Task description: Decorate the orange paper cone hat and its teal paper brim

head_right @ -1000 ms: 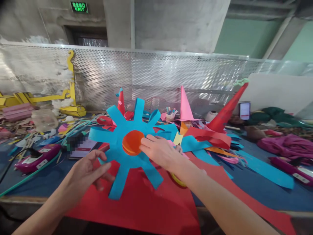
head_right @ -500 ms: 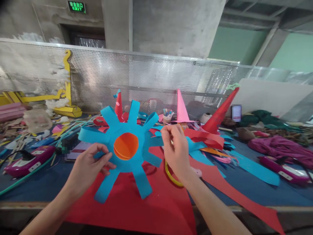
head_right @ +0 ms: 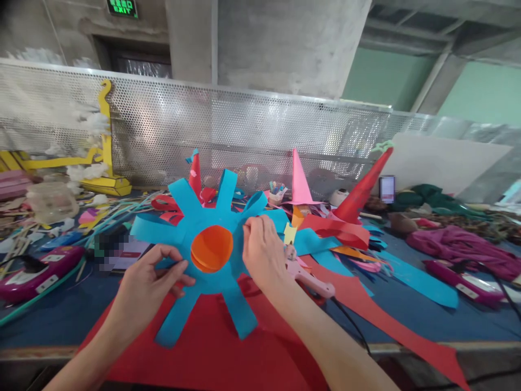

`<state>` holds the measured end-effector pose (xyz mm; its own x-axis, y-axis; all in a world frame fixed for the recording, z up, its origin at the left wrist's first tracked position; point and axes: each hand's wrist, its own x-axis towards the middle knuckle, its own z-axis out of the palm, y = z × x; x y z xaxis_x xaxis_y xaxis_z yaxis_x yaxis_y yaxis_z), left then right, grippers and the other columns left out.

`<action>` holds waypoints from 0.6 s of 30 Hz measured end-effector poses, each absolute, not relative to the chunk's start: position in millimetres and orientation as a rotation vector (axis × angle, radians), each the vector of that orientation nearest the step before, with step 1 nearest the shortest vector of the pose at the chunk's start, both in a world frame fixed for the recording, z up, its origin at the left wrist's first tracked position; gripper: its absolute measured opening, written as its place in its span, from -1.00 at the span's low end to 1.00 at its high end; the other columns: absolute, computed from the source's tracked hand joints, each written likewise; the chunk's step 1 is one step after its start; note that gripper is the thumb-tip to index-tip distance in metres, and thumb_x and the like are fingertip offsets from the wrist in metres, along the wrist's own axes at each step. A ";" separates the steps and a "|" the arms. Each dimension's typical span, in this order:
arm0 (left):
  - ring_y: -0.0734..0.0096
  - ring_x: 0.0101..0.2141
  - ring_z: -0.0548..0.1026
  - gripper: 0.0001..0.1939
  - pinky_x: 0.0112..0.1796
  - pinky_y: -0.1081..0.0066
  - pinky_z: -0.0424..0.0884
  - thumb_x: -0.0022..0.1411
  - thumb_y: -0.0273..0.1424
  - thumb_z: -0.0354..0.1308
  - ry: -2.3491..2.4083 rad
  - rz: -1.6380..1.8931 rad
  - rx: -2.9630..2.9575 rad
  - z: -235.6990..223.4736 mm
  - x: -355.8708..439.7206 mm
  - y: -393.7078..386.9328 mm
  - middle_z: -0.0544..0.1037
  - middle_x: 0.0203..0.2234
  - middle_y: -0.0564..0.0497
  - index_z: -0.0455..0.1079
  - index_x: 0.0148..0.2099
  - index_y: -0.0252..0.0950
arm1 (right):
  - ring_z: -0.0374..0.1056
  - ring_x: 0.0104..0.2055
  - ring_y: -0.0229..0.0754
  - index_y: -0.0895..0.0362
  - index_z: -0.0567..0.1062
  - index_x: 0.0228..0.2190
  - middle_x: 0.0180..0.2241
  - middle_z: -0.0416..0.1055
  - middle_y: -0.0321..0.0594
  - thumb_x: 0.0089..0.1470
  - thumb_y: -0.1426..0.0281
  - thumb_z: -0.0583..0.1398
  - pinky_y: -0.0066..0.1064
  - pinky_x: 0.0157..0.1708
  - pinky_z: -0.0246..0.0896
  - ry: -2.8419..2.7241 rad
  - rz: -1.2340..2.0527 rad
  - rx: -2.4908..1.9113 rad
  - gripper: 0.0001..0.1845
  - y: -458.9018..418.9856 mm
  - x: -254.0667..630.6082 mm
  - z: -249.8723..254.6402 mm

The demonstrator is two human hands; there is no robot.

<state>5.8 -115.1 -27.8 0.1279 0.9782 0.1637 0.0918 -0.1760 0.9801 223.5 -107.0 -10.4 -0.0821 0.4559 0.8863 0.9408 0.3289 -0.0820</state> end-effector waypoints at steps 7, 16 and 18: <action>0.26 -0.48 0.62 -0.79 -0.57 0.44 0.51 0.21 -0.23 0.17 1.099 1.180 1.473 -30.6 6.6 -112.8 0.51 -0.62 0.16 0.22 -0.29 -0.20 | 0.30 -0.32 -0.20 0.10 0.39 -0.30 -0.35 0.37 -0.20 0.32 0.54 0.03 -0.40 -0.35 0.17 -1.980 -0.745 -1.064 -0.81 -130.0 215.5 -10.7; 0.28 -0.50 0.61 -0.79 -0.57 0.44 0.50 0.19 -0.25 0.19 1.059 1.199 1.466 -33.0 8.3 -110.1 0.48 -0.62 0.16 0.22 -0.32 -0.20 | 0.21 -0.37 -0.13 0.14 0.40 -0.50 -0.45 0.33 -0.16 0.24 0.62 0.02 -0.33 -0.43 0.11 -2.147 -0.999 -1.179 -0.68 -113.8 205.3 10.5; 0.27 -0.49 0.62 -0.79 -0.57 0.45 0.50 0.19 -0.25 0.19 1.057 1.197 1.459 -32.7 7.2 -109.4 0.48 -0.62 0.16 0.23 -0.32 -0.20 | 0.22 -0.40 -0.19 0.13 0.35 -0.45 -0.44 0.32 -0.20 0.31 0.52 0.01 -0.38 -0.42 0.16 -2.106 -0.840 -1.169 -0.71 -120.1 205.7 12.0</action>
